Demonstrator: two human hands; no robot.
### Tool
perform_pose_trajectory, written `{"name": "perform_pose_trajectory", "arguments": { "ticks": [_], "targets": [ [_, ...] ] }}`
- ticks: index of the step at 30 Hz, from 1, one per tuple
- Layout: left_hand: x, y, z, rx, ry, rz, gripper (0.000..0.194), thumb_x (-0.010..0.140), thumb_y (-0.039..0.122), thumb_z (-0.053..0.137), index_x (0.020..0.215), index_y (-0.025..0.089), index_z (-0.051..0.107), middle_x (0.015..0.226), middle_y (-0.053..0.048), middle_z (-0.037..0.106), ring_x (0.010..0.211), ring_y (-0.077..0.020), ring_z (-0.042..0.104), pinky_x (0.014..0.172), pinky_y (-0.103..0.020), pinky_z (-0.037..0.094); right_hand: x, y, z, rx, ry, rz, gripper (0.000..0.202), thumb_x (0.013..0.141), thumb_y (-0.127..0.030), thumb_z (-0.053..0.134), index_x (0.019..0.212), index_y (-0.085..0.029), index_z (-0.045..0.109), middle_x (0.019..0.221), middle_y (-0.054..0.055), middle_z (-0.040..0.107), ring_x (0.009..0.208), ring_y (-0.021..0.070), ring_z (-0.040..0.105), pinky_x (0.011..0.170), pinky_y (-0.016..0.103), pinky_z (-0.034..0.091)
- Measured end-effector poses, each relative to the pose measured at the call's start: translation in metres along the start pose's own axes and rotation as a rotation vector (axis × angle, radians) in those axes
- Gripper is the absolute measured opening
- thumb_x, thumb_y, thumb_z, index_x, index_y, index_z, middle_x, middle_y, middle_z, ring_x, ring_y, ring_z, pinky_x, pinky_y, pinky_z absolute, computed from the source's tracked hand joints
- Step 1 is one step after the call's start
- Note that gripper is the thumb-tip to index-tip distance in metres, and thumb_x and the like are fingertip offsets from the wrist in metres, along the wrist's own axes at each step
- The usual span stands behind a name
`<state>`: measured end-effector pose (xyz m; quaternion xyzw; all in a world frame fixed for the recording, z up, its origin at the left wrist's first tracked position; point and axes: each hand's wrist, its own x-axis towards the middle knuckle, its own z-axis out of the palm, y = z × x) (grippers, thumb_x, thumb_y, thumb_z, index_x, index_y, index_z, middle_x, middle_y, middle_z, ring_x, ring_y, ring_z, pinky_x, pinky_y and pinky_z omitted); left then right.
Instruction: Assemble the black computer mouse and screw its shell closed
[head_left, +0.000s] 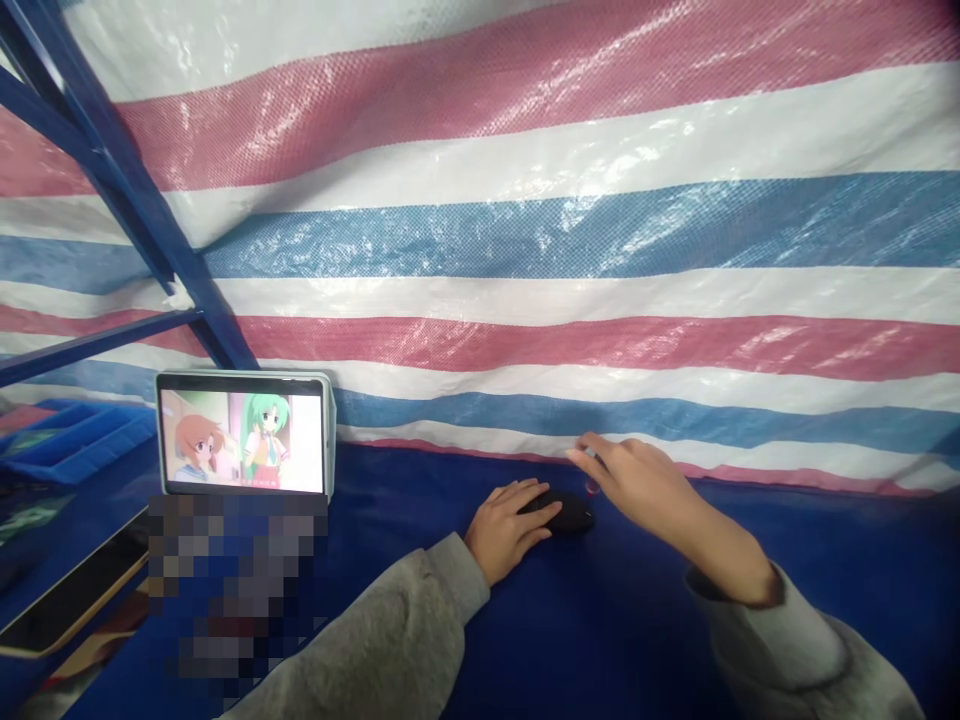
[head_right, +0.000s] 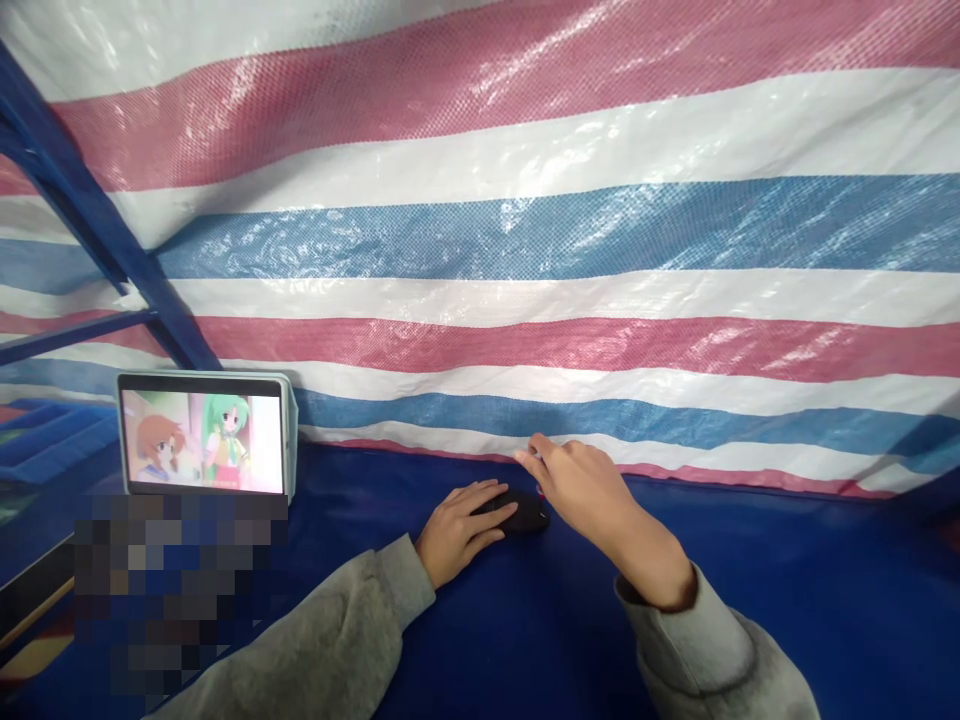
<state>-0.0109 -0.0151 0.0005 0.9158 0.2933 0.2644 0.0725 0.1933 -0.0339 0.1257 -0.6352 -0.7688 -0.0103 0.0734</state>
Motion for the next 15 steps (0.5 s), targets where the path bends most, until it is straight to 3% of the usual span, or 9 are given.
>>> {"name": "perform_pose_trajectory", "arguments": {
  "ticks": [4,8,11,15],
  "targets": [
    [0.0001,-0.0002,0.0001,0.006,-0.007,0.005,0.036,0.096,0.035,0.049,0.132,0.032,0.051,0.141,-0.002,0.048,0.131,-0.0215,0.045,0.106,-0.042,0.041,-0.0014,-0.0006,-0.0019,0.022,0.023,-0.054,0.033,0.093,-0.027,0.032,0.11,-0.02,0.059,0.09,0.007,0.072,0.075,0.0208,0.065,0.065,0.029,0.037],
    [-0.0001,0.0005,0.0001,0.009,0.011,0.007,0.034,0.097,0.034,0.048,0.131,0.033,0.053,0.14,-0.003,0.05,0.131,-0.021,0.045,0.106,-0.042,0.041,0.0,0.0015,-0.0016,0.003,-0.012,-0.01,0.04,0.096,-0.042,0.03,0.106,-0.02,0.062,0.07,0.006,0.069,0.071,0.0236,0.066,0.063,0.03,0.038],
    [-0.0001,0.0007,0.0,0.009,0.014,0.006,0.034,0.096,0.034,0.049,0.13,0.033,0.053,0.14,-0.002,0.05,0.131,-0.0211,0.045,0.106,-0.042,0.041,0.0004,0.0013,-0.0017,0.026,-0.022,0.006,0.045,0.095,-0.049,0.03,0.101,-0.02,0.063,0.068,0.007,0.069,0.071,0.0243,0.066,0.062,0.03,0.038],
    [0.0005,0.0015,-0.0016,0.009,-0.004,-0.006,0.035,0.096,0.035,0.048,0.131,0.033,0.052,0.141,-0.002,0.049,0.131,-0.022,0.045,0.106,-0.042,0.041,-0.0028,-0.0026,-0.0035,0.053,-0.008,0.002,0.034,0.093,-0.036,0.035,0.109,-0.018,0.06,0.083,0.008,0.071,0.075,0.0225,0.066,0.064,0.03,0.04]
  ]
}}
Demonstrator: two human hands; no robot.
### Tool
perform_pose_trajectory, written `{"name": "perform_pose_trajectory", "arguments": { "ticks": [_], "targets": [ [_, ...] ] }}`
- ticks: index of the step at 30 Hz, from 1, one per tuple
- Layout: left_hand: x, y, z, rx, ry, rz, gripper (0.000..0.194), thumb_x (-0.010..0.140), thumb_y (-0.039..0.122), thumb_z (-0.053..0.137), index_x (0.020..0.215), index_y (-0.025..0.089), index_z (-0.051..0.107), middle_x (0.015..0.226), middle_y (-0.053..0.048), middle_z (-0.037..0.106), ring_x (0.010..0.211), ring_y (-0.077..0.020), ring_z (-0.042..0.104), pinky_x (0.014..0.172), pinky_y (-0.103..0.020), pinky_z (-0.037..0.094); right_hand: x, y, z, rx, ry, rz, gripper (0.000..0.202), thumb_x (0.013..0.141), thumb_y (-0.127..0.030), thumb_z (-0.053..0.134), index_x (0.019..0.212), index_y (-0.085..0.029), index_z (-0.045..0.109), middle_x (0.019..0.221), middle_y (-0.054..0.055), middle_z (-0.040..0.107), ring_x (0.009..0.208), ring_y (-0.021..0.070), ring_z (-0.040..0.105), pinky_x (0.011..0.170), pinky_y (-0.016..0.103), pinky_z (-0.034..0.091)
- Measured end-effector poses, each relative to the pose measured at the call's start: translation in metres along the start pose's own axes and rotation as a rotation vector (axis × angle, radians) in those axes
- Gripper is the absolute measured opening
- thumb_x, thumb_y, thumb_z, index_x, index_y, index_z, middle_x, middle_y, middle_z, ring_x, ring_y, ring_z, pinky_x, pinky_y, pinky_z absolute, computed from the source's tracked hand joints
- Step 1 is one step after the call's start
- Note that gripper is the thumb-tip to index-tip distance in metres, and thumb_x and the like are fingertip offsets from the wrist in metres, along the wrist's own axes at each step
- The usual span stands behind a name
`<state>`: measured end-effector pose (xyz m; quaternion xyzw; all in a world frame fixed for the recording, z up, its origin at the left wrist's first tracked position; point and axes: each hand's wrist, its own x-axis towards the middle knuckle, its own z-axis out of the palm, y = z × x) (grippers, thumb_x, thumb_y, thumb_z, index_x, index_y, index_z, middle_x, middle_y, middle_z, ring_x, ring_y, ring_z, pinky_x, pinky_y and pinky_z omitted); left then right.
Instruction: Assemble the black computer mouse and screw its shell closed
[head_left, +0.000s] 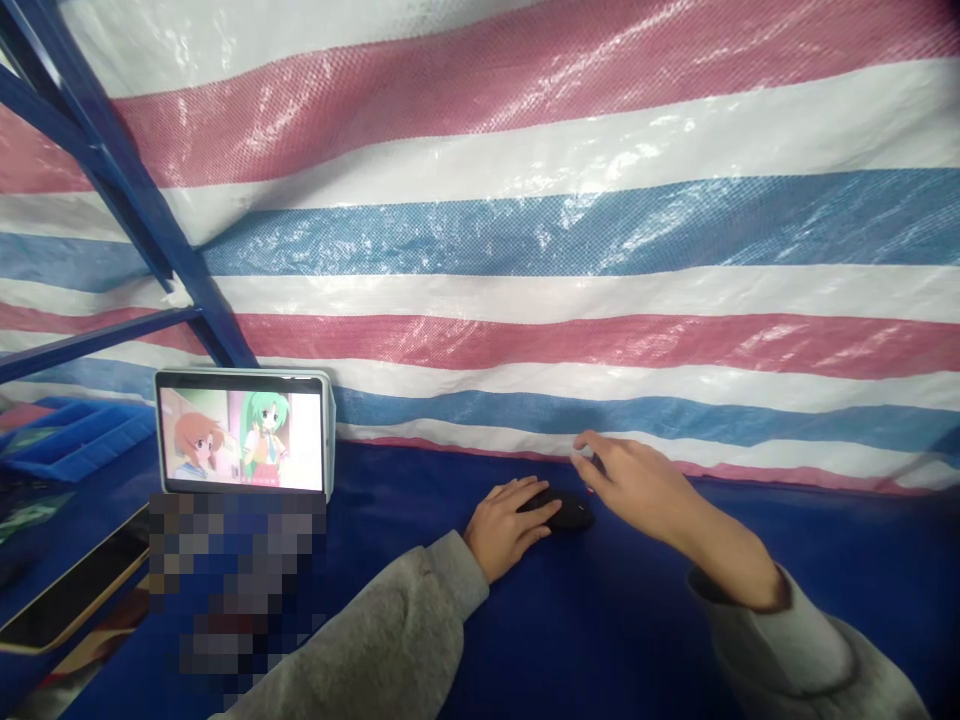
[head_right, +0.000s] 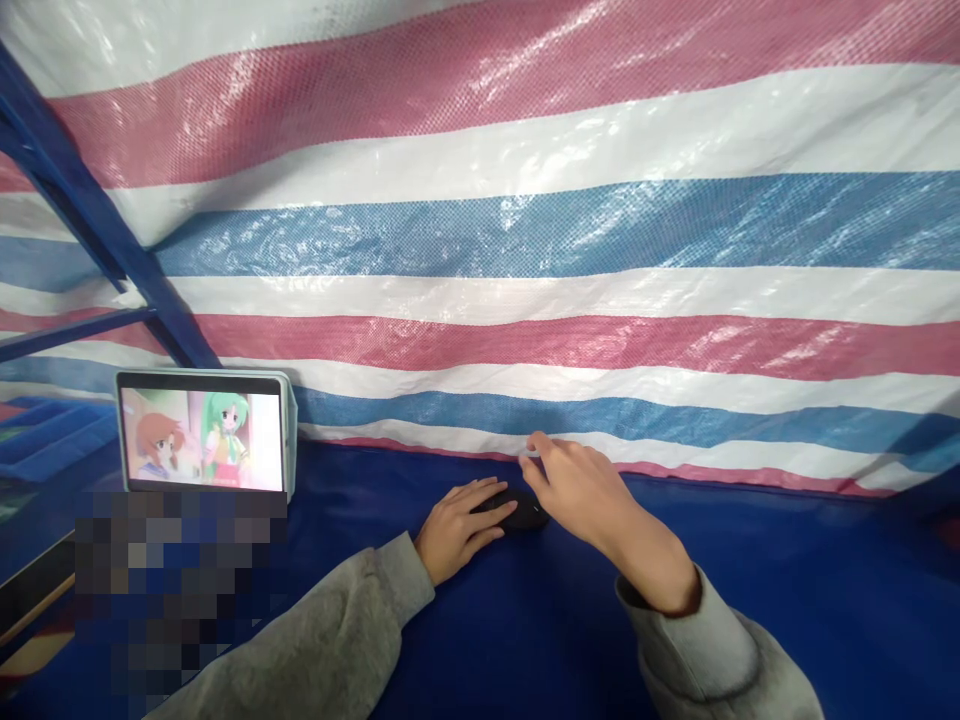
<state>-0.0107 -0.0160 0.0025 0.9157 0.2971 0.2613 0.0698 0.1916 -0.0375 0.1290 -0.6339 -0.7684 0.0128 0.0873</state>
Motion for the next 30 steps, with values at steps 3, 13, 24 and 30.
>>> {"name": "perform_pose_trajectory", "arguments": {
  "ticks": [3,13,24,30],
  "targets": [
    [0.0,0.0014,-0.0014,-0.001,-0.037,-0.014,0.04,0.095,0.033,0.05,0.135,0.032,0.049,0.143,-0.003,0.046,0.133,-0.0235,0.043,0.105,-0.043,0.042,-0.0016,-0.0006,-0.0004,0.012,0.03,-0.05,0.031,0.09,-0.025,0.037,0.11,-0.018,0.06,0.096,0.009,0.07,0.083,0.0218,0.066,0.07,0.03,0.041],
    [-0.0016,0.0018,-0.0012,-0.015,-0.062,0.02,0.047,0.093,0.025,0.05,0.139,0.03,0.043,0.148,-0.003,0.039,0.139,-0.0234,0.033,0.11,-0.043,0.035,-0.0005,0.0,-0.0033,0.0,0.01,-0.019,0.034,0.093,-0.041,0.036,0.103,-0.02,0.062,0.075,0.006,0.07,0.067,0.0207,0.064,0.062,0.03,0.039],
    [-0.0015,0.0015,-0.0004,-0.046,-0.049,0.018,0.045,0.094,0.024,0.05,0.137,0.031,0.045,0.147,-0.003,0.041,0.137,-0.0235,0.035,0.109,-0.045,0.036,-0.0003,-0.0001,-0.0058,-0.015,-0.009,0.013,0.036,0.094,-0.042,0.033,0.098,-0.02,0.062,0.072,0.006,0.068,0.07,0.0217,0.064,0.063,0.029,0.038],
    [-0.0023,0.0013,-0.0003,-0.051,-0.029,0.039,0.044,0.093,0.022,0.05,0.136,0.029,0.047,0.146,-0.003,0.042,0.136,-0.0243,0.036,0.11,-0.045,0.035,-0.001,-0.0012,-0.0057,0.001,0.019,-0.046,0.027,0.091,-0.025,0.036,0.103,-0.02,0.06,0.085,0.005,0.07,0.073,0.0189,0.064,0.065,0.028,0.038]
  ]
}}
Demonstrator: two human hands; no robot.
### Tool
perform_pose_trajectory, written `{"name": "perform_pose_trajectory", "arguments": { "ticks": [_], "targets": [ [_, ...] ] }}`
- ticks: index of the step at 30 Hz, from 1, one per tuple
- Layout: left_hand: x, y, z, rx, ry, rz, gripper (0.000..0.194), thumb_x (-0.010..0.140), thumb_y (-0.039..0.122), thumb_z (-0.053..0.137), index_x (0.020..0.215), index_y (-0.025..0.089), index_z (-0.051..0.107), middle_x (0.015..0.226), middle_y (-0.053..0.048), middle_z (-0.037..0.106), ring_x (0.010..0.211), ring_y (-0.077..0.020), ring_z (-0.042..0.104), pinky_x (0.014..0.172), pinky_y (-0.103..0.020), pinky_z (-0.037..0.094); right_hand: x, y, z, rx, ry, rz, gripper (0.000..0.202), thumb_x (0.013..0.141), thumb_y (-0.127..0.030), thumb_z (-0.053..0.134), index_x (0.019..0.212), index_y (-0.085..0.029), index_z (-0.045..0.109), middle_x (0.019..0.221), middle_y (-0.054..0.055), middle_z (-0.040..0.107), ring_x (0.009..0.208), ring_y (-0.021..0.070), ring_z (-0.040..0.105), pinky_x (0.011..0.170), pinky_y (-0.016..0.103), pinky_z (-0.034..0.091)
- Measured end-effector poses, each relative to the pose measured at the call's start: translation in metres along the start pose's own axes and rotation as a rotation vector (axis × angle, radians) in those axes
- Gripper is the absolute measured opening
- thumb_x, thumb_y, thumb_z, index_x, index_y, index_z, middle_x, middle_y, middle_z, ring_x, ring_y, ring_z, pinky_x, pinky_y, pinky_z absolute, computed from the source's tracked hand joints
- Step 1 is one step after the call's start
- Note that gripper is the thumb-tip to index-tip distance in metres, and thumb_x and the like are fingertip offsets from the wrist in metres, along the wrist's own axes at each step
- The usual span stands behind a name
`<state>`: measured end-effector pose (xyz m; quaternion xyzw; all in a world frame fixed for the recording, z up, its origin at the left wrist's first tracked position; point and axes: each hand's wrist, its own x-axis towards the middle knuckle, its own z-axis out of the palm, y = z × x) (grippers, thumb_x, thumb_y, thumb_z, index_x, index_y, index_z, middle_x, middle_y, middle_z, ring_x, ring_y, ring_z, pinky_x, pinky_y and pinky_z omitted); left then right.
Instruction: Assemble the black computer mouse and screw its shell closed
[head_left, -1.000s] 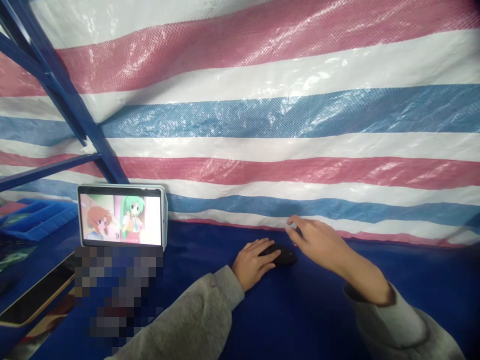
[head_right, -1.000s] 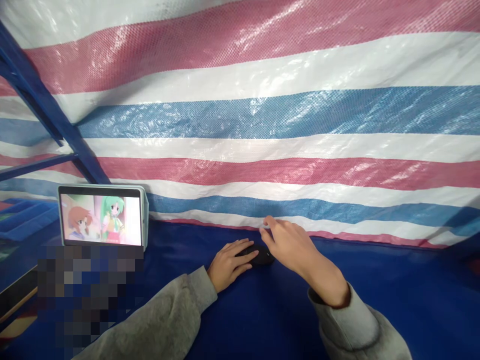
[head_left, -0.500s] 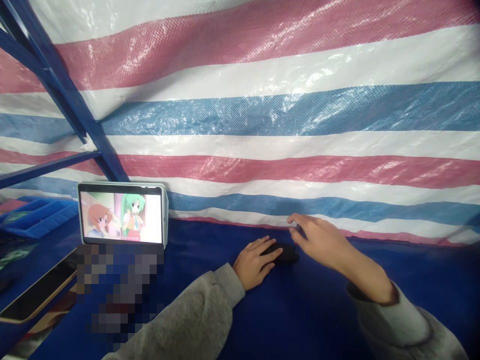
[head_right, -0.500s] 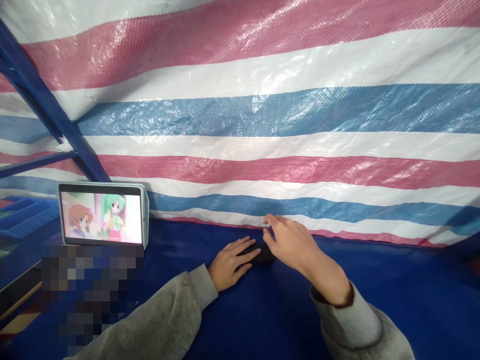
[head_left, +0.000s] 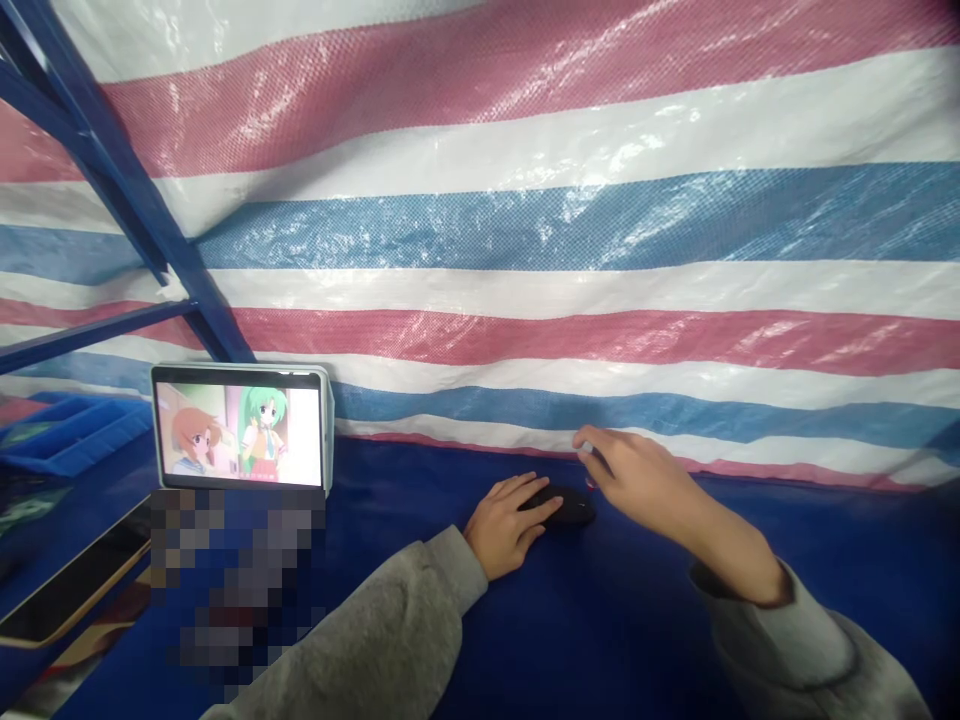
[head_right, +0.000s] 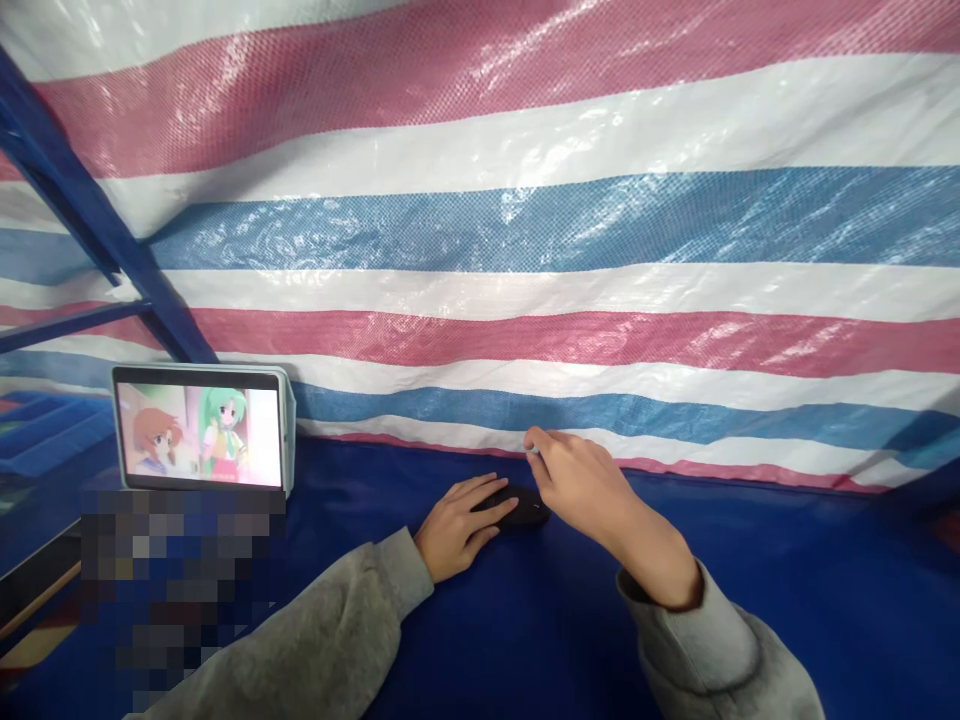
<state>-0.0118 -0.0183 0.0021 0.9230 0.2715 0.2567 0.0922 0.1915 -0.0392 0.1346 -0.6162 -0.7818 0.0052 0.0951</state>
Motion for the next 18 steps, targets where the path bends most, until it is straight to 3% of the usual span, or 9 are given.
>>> {"name": "perform_pose_trajectory", "arguments": {
  "ticks": [4,9,14,18],
  "targets": [
    [-0.0002,0.0007,-0.001,0.009,0.015,0.022,0.043,0.092,0.021,0.049,0.135,0.028,0.048,0.145,-0.005,0.042,0.135,-0.0254,0.037,0.108,-0.047,0.036,0.0006,0.0012,0.0005,-0.027,-0.03,0.043,0.036,0.094,-0.042,0.034,0.095,-0.021,0.063,0.071,0.006,0.069,0.071,0.0219,0.064,0.063,0.029,0.037],
    [-0.0003,0.0001,0.0002,0.008,0.016,0.01,0.045,0.092,0.021,0.05,0.136,0.03,0.047,0.145,-0.004,0.043,0.135,-0.0248,0.038,0.108,-0.046,0.036,-0.0005,0.0026,0.0,-0.045,-0.018,-0.003,0.026,0.09,-0.022,0.036,0.092,-0.02,0.062,0.087,0.006,0.07,0.076,0.0194,0.064,0.066,0.028,0.037],
    [-0.001,-0.0013,0.0013,-0.001,0.013,0.003,0.046,0.092,0.021,0.05,0.137,0.03,0.046,0.145,-0.004,0.043,0.135,-0.0245,0.038,0.108,-0.046,0.036,0.0006,0.0024,0.0004,-0.047,-0.043,0.052,0.039,0.096,-0.044,0.03,0.089,-0.021,0.061,0.068,0.005,0.067,0.068,0.0213,0.063,0.06,0.029,0.035],
    [-0.0009,-0.0006,0.0006,-0.003,0.013,-0.014,0.045,0.092,0.022,0.05,0.136,0.03,0.047,0.145,-0.004,0.043,0.134,-0.0243,0.039,0.108,-0.046,0.037,-0.0015,-0.0005,0.0003,-0.023,0.002,0.014,0.035,0.096,-0.031,0.027,0.094,-0.021,0.061,0.085,0.006,0.068,0.077,0.0202,0.064,0.064,0.029,0.036]
  ]
}}
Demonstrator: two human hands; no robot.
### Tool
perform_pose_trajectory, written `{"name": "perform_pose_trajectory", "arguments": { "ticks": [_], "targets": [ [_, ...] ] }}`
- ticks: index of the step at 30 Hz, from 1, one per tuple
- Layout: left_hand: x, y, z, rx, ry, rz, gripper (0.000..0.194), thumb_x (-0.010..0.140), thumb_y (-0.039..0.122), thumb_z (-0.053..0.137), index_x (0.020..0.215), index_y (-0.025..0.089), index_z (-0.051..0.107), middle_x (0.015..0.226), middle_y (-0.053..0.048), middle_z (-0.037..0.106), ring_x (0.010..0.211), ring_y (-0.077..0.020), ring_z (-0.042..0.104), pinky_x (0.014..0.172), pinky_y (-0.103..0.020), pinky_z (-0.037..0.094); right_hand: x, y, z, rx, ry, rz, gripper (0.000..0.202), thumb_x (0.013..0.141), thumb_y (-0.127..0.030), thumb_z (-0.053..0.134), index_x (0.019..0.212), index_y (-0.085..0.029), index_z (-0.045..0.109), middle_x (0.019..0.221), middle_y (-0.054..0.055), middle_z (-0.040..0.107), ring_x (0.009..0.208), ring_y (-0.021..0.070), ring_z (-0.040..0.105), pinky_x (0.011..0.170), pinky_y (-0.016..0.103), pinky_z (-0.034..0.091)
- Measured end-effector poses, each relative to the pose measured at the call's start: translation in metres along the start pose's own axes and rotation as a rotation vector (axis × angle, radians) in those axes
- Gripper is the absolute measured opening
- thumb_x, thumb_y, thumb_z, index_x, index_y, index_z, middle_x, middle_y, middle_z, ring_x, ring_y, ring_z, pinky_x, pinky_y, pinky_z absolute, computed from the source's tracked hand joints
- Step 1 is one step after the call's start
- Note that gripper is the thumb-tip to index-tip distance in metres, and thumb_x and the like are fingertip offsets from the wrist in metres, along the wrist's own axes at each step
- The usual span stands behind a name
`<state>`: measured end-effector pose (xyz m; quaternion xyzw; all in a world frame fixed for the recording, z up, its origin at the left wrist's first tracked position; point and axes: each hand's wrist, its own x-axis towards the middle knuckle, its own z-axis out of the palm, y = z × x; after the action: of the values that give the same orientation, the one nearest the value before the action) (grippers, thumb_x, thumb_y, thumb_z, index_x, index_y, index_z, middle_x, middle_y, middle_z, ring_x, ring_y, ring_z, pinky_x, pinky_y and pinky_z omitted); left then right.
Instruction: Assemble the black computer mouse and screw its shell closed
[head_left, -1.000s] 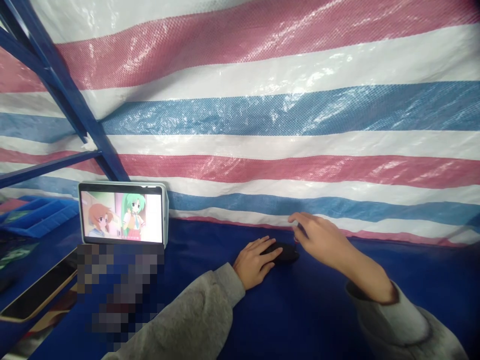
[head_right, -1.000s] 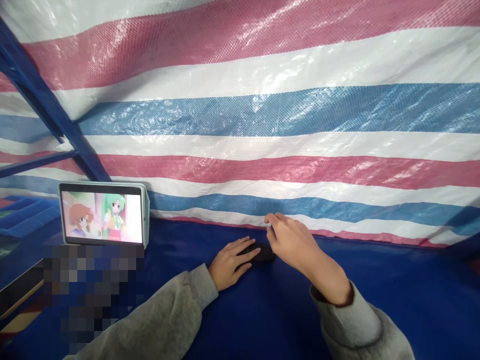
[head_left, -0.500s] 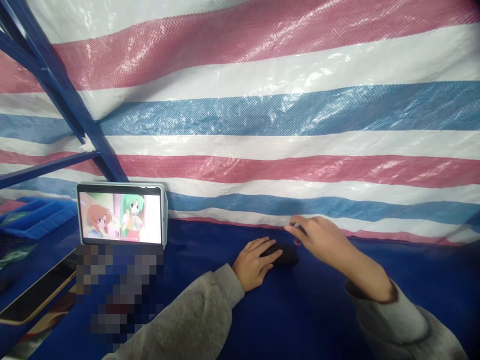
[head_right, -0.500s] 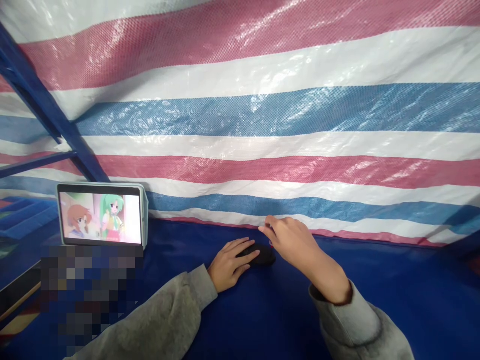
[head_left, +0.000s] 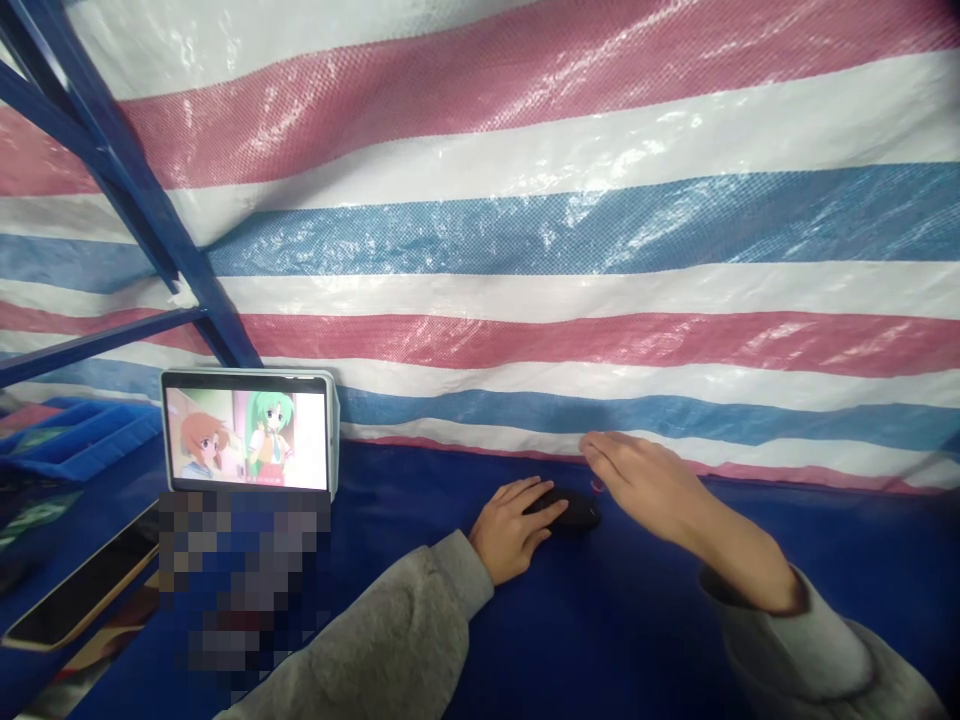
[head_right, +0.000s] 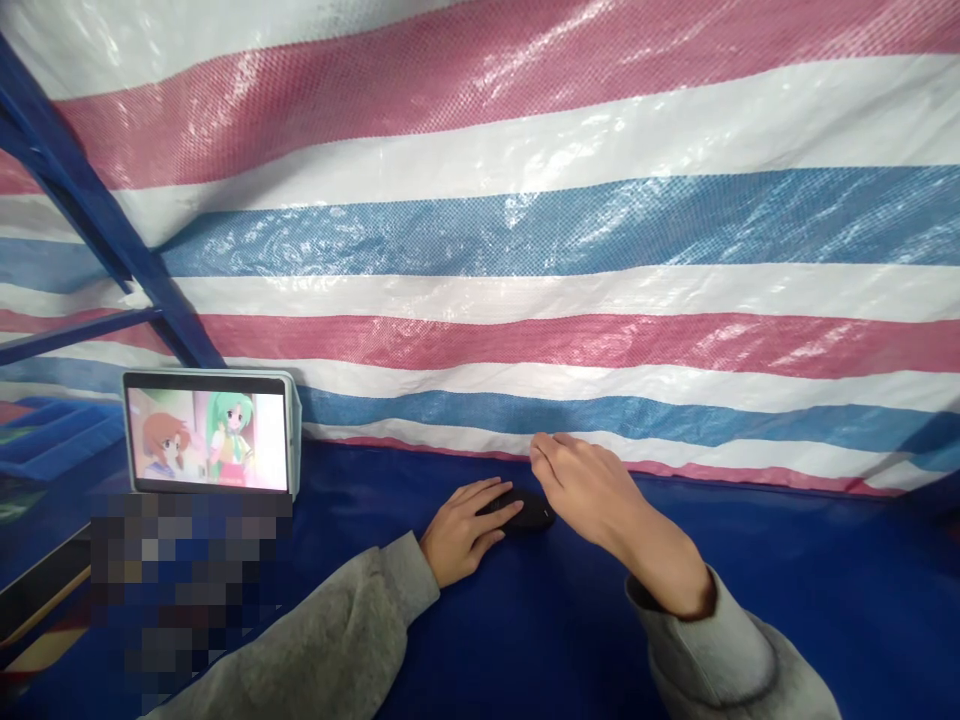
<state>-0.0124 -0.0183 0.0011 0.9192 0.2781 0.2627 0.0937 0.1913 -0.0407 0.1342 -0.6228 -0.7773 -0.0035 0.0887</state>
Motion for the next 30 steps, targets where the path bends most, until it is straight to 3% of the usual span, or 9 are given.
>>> {"name": "perform_pose_trajectory", "arguments": {
  "ticks": [3,8,13,18,22,27,30],
  "targets": [
    [0.0003,0.0002,-0.0002,0.0,-0.001,-0.003,0.045,0.092,0.022,0.05,0.136,0.031,0.047,0.144,-0.003,0.044,0.134,-0.0241,0.039,0.108,-0.045,0.037,-0.0001,0.0003,0.0011,0.021,0.006,-0.056,0.03,0.093,-0.025,0.032,0.101,-0.021,0.06,0.093,0.006,0.069,0.081,0.0199,0.064,0.068,0.029,0.037],
    [0.0006,-0.0006,0.0003,-0.008,0.01,0.004,0.043,0.093,0.023,0.049,0.136,0.03,0.047,0.144,-0.004,0.044,0.134,-0.0241,0.039,0.107,-0.045,0.037,0.0021,0.0016,0.0032,-0.048,-0.031,0.066,0.045,0.097,-0.045,0.024,0.093,-0.022,0.062,0.068,0.006,0.066,0.067,0.0219,0.063,0.058,0.029,0.033],
    [0.0006,-0.001,0.0013,-0.008,0.005,0.01,0.043,0.093,0.023,0.05,0.135,0.029,0.048,0.144,-0.004,0.044,0.134,-0.0239,0.039,0.108,-0.044,0.036,0.0024,0.0001,0.004,-0.03,-0.001,0.042,0.031,0.094,-0.03,0.032,0.101,-0.021,0.061,0.088,0.007,0.071,0.079,0.0217,0.065,0.063,0.029,0.035],
    [0.0001,-0.0017,0.0017,-0.012,0.008,0.01,0.044,0.093,0.024,0.05,0.136,0.03,0.047,0.145,-0.004,0.044,0.135,-0.0238,0.038,0.109,-0.045,0.036,0.0025,-0.0029,0.0018,-0.063,-0.043,0.124,0.046,0.097,-0.046,0.023,0.093,-0.021,0.062,0.07,0.007,0.067,0.068,0.0228,0.064,0.058,0.029,0.033],
    [0.0005,-0.0009,0.0014,-0.008,0.004,-0.002,0.044,0.093,0.024,0.05,0.136,0.03,0.047,0.145,-0.003,0.044,0.134,-0.0237,0.039,0.108,-0.044,0.037,0.0029,-0.0037,0.0019,-0.052,-0.008,0.069,0.032,0.094,-0.031,0.031,0.102,-0.021,0.06,0.082,0.007,0.07,0.076,0.0221,0.065,0.059,0.028,0.032],
    [0.0009,0.0001,0.0006,-0.005,-0.002,-0.001,0.044,0.092,0.022,0.052,0.135,0.029,0.048,0.145,-0.004,0.043,0.135,-0.0238,0.038,0.109,-0.044,0.036,0.003,-0.0044,0.0022,-0.123,-0.013,0.113,0.042,0.097,-0.042,0.024,0.094,-0.021,0.061,0.068,0.007,0.067,0.064,0.0223,0.063,0.055,0.029,0.03],
    [0.0007,0.0002,0.0002,-0.002,-0.006,-0.012,0.044,0.092,0.022,0.052,0.135,0.029,0.048,0.144,-0.004,0.044,0.134,-0.0238,0.039,0.109,-0.044,0.036,0.0029,-0.0032,0.0027,-0.155,0.033,0.126,0.033,0.095,-0.03,0.029,0.096,-0.021,0.06,0.079,0.008,0.069,0.07,0.0223,0.064,0.057,0.029,0.03]
  ]
}}
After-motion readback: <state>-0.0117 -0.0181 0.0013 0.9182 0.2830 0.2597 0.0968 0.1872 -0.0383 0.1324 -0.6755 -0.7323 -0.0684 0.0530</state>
